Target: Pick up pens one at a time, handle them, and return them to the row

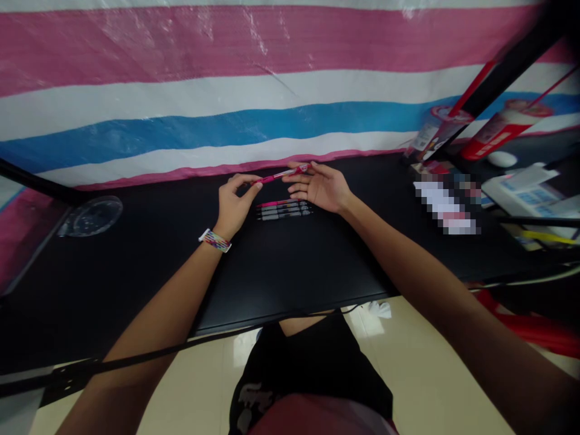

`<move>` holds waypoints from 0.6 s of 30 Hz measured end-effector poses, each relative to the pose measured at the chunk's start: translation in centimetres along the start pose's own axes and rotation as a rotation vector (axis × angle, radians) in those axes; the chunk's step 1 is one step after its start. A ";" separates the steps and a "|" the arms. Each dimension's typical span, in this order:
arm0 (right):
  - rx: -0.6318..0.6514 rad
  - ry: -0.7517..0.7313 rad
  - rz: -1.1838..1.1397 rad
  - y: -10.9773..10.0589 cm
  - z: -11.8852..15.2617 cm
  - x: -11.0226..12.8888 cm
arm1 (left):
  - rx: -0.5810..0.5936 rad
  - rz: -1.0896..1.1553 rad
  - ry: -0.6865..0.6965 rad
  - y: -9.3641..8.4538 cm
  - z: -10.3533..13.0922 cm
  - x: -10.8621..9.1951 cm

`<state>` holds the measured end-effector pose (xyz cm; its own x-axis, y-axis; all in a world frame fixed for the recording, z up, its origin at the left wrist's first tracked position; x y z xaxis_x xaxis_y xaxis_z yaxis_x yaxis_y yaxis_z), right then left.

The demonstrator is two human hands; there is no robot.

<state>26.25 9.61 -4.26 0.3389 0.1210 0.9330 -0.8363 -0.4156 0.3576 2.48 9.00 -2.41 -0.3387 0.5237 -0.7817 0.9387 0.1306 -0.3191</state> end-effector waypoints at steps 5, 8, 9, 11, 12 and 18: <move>-0.096 -0.062 0.083 -0.1 -0.1 0.1 | 0.002 0.004 -0.002 0.2 0.2 -0.4; -0.142 -0.092 0.122 0.1 -0.1 0.4 | 0.000 0.002 0.001 0.3 0.2 -0.4; -0.147 -0.096 0.124 0.1 -0.1 0.5 | 0.000 0.002 0.007 0.3 0.2 -0.4; -0.144 -0.101 0.092 0.3 -0.1 0.6 | -0.004 0.004 0.019 0.2 0.1 -0.4; -0.137 -0.094 0.058 0.3 -0.1 0.6 | -0.007 0.005 0.022 0.2 0.1 -0.4; -0.064 -0.006 -0.219 0.7 -0.2 -0.3 | -0.013 -0.002 0.012 0.3 0.1 -0.2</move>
<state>25.44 9.48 -4.22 0.5180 0.1968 0.8324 -0.7679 -0.3216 0.5539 2.82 8.87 -2.40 -0.3399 0.5336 -0.7744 0.9388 0.1429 -0.3136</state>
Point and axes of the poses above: each hand's wrist, its own z-axis away from the middle knuckle, its own y-axis out of the palm, x = y × z, the point moved 7 cm from there along -z, towards the middle knuckle
